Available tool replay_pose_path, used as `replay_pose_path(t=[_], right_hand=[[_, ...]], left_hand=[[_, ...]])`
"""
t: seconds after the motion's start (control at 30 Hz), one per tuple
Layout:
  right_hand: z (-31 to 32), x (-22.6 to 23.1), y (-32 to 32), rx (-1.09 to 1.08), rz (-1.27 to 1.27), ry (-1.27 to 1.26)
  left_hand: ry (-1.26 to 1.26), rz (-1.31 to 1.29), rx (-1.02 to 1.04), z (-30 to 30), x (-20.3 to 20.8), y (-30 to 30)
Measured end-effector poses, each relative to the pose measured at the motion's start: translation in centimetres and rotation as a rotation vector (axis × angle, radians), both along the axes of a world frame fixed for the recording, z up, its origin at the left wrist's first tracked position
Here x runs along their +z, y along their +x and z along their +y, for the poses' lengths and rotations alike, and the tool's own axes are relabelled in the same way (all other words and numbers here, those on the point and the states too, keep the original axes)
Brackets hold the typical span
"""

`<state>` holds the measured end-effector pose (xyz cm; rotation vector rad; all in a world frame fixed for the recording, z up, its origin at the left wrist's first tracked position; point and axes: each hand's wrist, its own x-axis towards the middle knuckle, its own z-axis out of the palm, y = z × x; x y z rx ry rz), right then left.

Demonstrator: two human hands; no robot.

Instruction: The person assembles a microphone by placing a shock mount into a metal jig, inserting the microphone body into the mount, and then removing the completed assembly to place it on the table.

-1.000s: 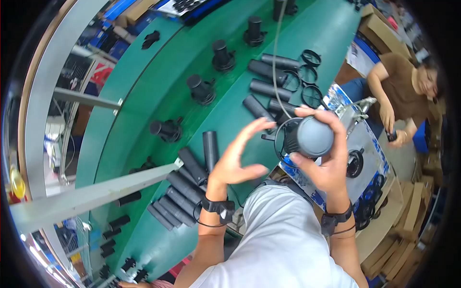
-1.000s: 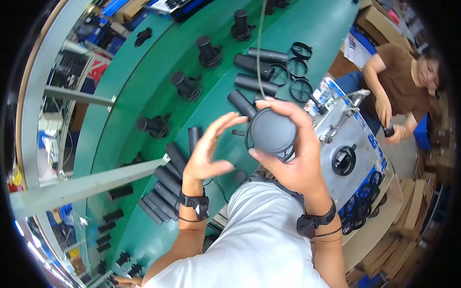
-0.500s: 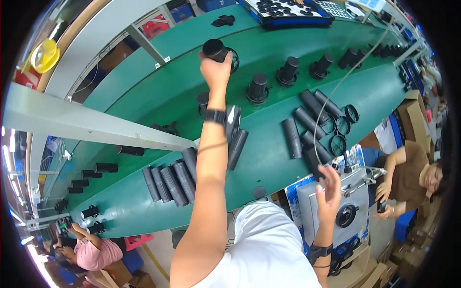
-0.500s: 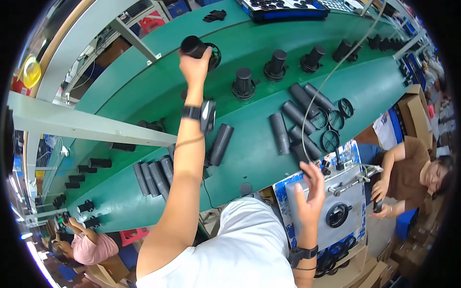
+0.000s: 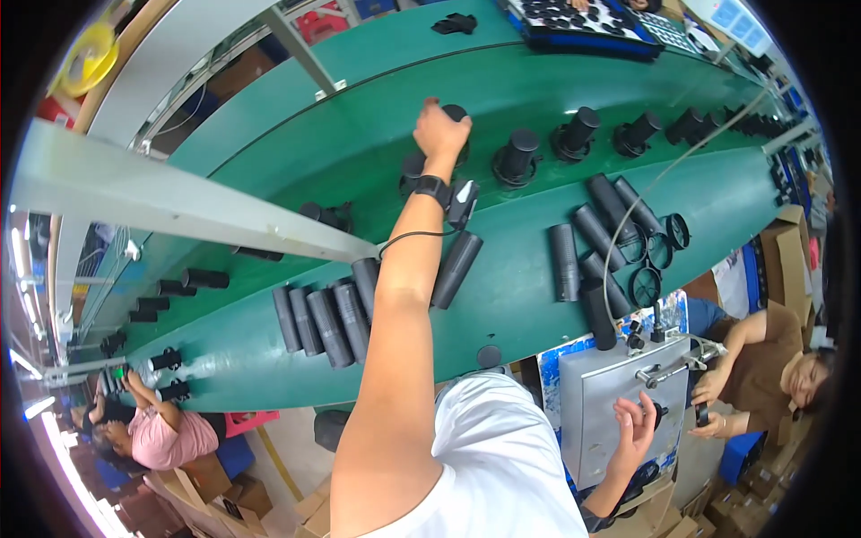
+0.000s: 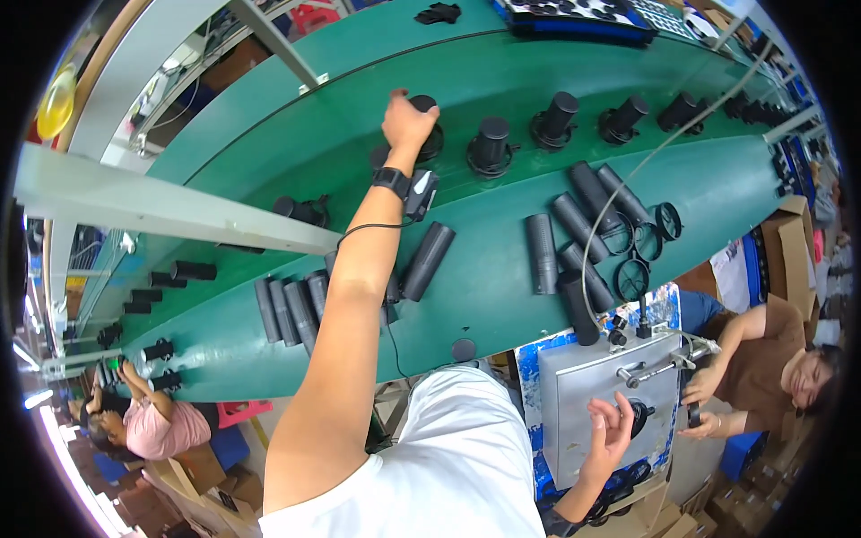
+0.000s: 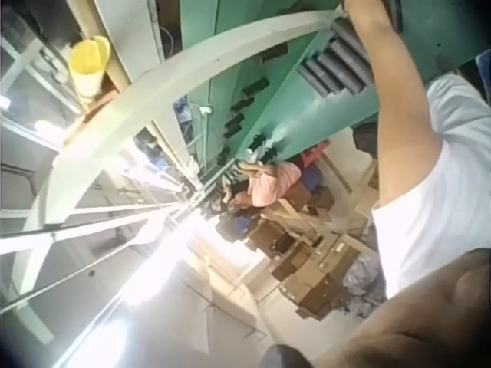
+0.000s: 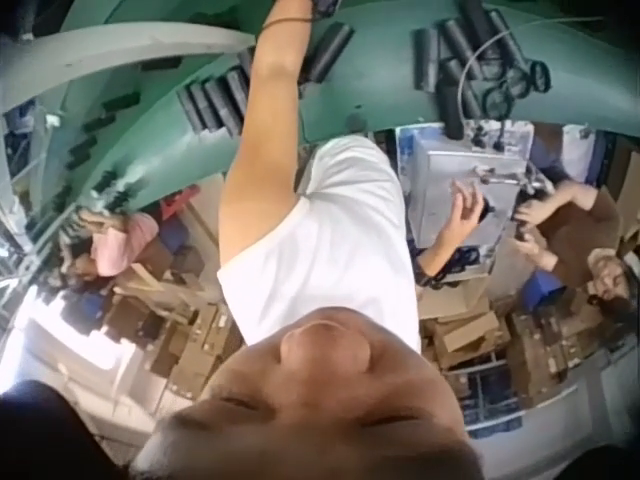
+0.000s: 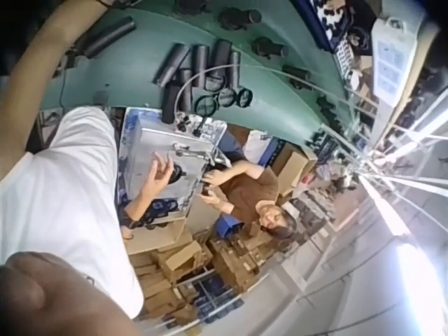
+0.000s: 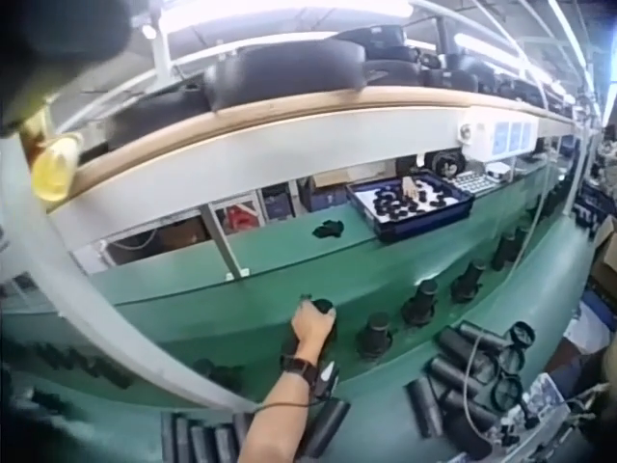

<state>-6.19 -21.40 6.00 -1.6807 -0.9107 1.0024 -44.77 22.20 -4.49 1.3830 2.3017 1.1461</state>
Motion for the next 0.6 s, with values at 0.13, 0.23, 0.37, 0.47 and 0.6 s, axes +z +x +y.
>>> replay_pose_path(t=[0.13, 0.23, 0.37, 0.47, 0.6], right_hand=[[-1.8, 0.3, 1.0, 0.022, -0.052, -0.029], [-3.1, 1.2, 1.4, 0.007, -0.027, -0.016], [-8.2, 1.2, 1.6, -0.143, 0.059, -0.066], [-9.5, 0.3, 2.0, -0.163, -0.006, -0.068], [-13.1, -4.0, 6.3, -0.691, -0.284, -0.003]], left_hand=[[0.015, 0.176, -0.012, -2.3, 1.7, 0.6], [0.563, 0.264, -0.230, -7.7, 3.6, 3.1], [0.202, 0.240, -0.609, -18.5, 2.0, 8.1], [0.035, 0.299, -0.714, -22.1, -3.0, 6.4], [0.006, -0.142, -0.814, -25.3, 0.2, 11.7]])
